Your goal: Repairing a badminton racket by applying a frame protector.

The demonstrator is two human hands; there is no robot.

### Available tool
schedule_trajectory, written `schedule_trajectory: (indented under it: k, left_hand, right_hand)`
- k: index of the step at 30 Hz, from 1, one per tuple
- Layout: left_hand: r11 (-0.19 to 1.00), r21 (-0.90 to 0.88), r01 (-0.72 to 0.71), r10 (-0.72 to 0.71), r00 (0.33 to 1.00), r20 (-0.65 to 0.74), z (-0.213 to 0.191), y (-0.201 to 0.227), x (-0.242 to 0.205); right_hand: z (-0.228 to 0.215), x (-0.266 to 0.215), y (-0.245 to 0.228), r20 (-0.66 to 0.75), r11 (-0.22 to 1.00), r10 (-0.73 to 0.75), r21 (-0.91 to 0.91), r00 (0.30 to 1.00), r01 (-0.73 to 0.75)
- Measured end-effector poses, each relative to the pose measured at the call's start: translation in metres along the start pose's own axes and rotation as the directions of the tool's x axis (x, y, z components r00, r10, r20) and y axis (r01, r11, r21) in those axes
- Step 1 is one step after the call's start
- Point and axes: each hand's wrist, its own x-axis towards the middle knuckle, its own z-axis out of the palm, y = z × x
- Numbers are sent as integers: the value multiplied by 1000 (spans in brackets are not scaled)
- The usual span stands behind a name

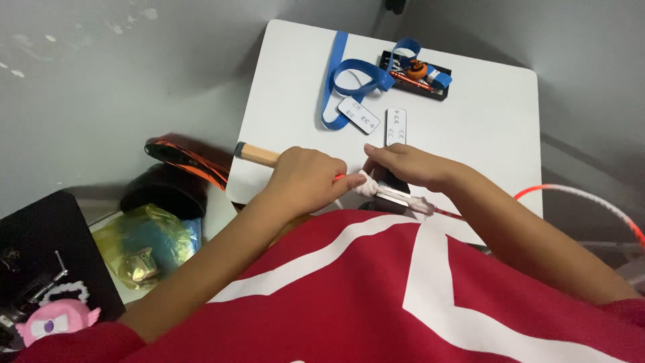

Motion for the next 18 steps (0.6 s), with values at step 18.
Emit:
schedule_trajectory:
  k: [18]
  left_hand:
    - [999, 41, 19, -23, 994, 103, -7, 3, 7]
  right_hand:
    - [-1, -23, -4, -187, 881, -107, -472, 977, 6]
